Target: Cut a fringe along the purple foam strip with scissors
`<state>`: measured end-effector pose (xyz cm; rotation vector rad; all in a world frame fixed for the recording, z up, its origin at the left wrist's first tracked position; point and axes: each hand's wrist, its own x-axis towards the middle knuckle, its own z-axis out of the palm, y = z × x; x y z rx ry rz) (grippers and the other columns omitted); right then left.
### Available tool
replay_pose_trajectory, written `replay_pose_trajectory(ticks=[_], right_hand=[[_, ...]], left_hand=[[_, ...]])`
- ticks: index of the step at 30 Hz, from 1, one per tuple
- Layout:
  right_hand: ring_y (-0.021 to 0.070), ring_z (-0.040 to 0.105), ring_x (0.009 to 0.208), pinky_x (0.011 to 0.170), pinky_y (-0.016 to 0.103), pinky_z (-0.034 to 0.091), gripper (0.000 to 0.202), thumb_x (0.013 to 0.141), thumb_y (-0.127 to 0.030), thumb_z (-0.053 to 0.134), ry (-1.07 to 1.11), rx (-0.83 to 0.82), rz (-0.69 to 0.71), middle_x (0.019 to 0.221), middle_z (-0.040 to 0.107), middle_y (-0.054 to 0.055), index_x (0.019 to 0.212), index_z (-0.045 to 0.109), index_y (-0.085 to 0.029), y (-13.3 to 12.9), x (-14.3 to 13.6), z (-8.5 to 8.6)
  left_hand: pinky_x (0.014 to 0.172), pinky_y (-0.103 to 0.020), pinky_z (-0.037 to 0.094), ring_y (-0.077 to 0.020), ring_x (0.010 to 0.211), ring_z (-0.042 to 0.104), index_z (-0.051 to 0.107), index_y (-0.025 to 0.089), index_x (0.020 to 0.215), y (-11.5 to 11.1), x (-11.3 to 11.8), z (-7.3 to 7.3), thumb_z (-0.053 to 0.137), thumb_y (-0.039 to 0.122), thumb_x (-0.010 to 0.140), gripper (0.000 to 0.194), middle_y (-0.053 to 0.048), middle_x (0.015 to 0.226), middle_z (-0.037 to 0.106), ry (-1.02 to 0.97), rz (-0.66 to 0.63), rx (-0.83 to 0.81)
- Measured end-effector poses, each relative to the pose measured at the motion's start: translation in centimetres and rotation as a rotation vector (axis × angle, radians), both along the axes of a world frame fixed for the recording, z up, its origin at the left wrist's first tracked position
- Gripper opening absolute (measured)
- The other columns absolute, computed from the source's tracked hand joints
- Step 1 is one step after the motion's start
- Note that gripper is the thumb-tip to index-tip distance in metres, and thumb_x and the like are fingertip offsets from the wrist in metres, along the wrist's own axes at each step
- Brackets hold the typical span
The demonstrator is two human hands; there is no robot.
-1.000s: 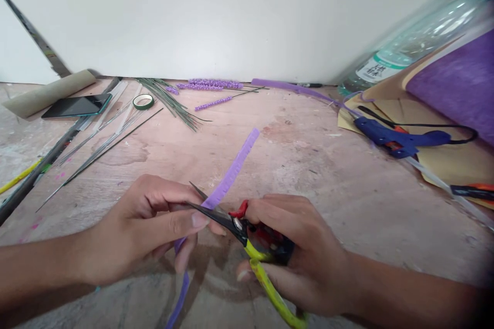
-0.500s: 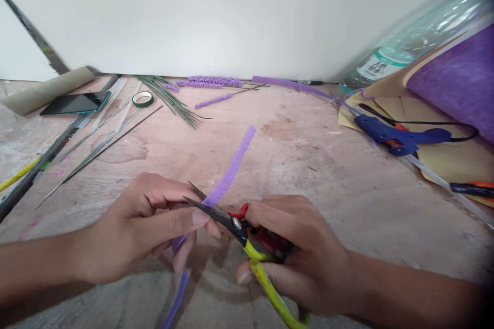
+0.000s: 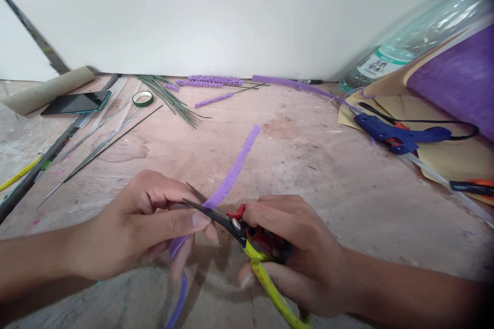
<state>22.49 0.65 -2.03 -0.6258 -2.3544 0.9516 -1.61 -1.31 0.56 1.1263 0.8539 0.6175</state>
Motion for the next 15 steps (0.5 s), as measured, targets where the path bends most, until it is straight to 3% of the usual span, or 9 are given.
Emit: replay_pose_trajectory(ticks=[5, 10, 15], right_hand=[[0.0115, 0.039, 0.055, 0.052, 0.026, 0.029, 0.028, 0.098, -0.045, 0.058, 0.004, -0.018, 0.005, 0.064, 0.049, -0.005, 0.089, 0.057, -0.019, -0.05, 0.18, -0.39], [0.0099, 0.036, 0.052, 0.052, 0.025, 0.028, 0.039, 0.095, -0.05, 0.062, 0.003, 0.034, -0.044, 0.059, 0.045, -0.006, 0.073, 0.048, -0.02, -0.08, 0.03, -0.13], [0.0098, 0.038, 0.053, 0.052, 0.025, 0.028, 0.04, 0.097, -0.05, 0.059, -0.024, 0.003, -0.042, 0.06, 0.046, -0.006, 0.073, 0.049, -0.02, -0.09, -0.13, 0.16]], left_hand=[[0.038, -0.017, 0.026, -0.0071, 0.036, 0.039, 0.076, 0.016, 0.082, 0.0, 0.09, 0.06, 0.066, 0.04, 0.092, 0.028, 0.0, 0.045, 0.064, 0.005, 0.013, -0.011], [0.038, -0.018, 0.025, -0.0075, 0.035, 0.04, 0.076, 0.016, 0.082, -0.06, 0.18, 0.22, 0.065, 0.043, 0.092, 0.031, 0.001, 0.041, 0.061, -0.007, -0.014, -0.007], [0.04, -0.02, 0.026, -0.0086, 0.039, 0.042, 0.074, 0.017, 0.082, -0.16, 0.17, -0.01, 0.065, 0.045, 0.091, 0.031, 0.002, 0.045, 0.061, 0.027, 0.004, -0.031]])
